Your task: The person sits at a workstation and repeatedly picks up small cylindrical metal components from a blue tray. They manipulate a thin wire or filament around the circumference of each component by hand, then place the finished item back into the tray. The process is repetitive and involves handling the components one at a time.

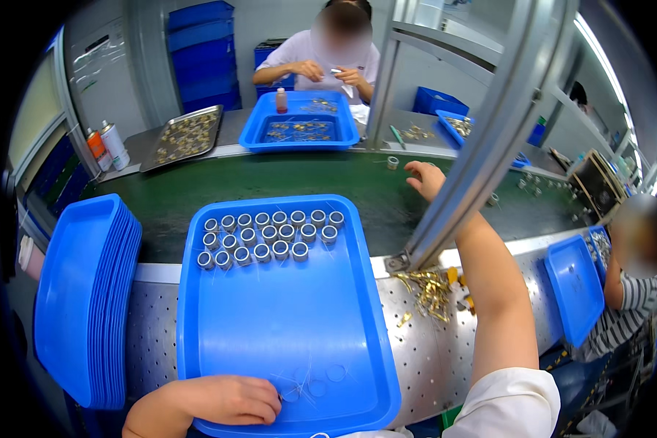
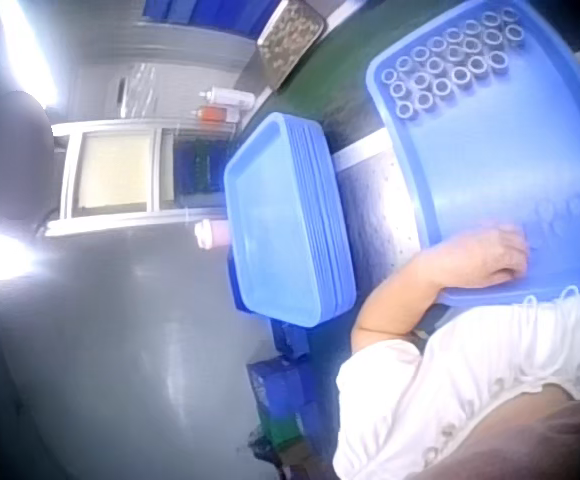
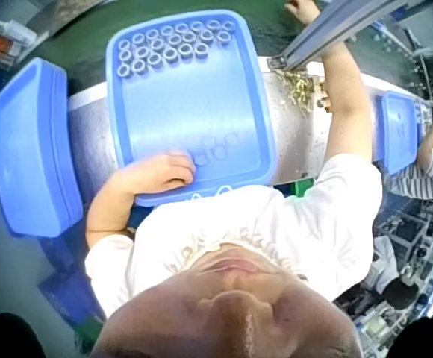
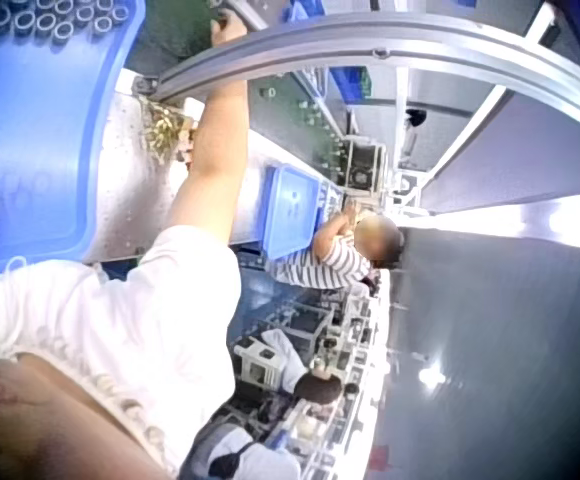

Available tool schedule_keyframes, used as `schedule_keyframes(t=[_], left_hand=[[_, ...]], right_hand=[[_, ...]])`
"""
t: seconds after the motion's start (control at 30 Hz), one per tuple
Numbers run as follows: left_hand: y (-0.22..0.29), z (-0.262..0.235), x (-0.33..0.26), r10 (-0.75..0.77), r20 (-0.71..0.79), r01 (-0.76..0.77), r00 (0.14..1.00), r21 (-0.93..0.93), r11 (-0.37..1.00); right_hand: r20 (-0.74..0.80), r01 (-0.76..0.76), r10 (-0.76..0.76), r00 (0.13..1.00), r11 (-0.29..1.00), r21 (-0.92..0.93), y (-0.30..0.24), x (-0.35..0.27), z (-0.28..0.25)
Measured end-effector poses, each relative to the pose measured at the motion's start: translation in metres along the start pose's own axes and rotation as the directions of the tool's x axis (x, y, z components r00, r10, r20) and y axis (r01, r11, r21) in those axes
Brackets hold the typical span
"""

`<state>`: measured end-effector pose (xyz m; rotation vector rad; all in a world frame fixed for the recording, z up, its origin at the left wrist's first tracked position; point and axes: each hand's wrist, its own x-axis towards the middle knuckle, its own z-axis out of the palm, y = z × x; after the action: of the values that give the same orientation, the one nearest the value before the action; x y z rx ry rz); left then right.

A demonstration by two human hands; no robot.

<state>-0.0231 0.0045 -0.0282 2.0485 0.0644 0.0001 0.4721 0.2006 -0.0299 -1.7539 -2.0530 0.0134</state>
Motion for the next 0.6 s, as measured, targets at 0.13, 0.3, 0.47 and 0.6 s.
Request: schedule_keyframes(t=[0.13,0.3,0.47,0.6], left_hand=[[0.005,0.0,0.002,0.06,-0.025,-0.057,0.998,0.125,0.99],[0.011,0.003,0.003,0.103,-0.102,-0.08,0.989,0.213,0.974],[0.022,0.006,0.003,0.125,-0.124,-0.093,0.984,0.233,0.968],[0.027,0.016,-0.002,0.131,-0.099,-0.101,0.986,0.264,0.959]], right_hand=[[-0.043,0.079,-0.09,0.995,0.973,-0.217,0.004,0.044,0.024],[0.0,-0.008,0.009,1.0,0.936,-0.353,0.003,0.052,0.034],[-0.195,-0.051,0.023,0.98,0.989,-0.137,-0.009,0.015,0.008],[-0.195,-0.192,0.243,0.95,0.95,0.248,-0.026,-0.056,-0.031]])
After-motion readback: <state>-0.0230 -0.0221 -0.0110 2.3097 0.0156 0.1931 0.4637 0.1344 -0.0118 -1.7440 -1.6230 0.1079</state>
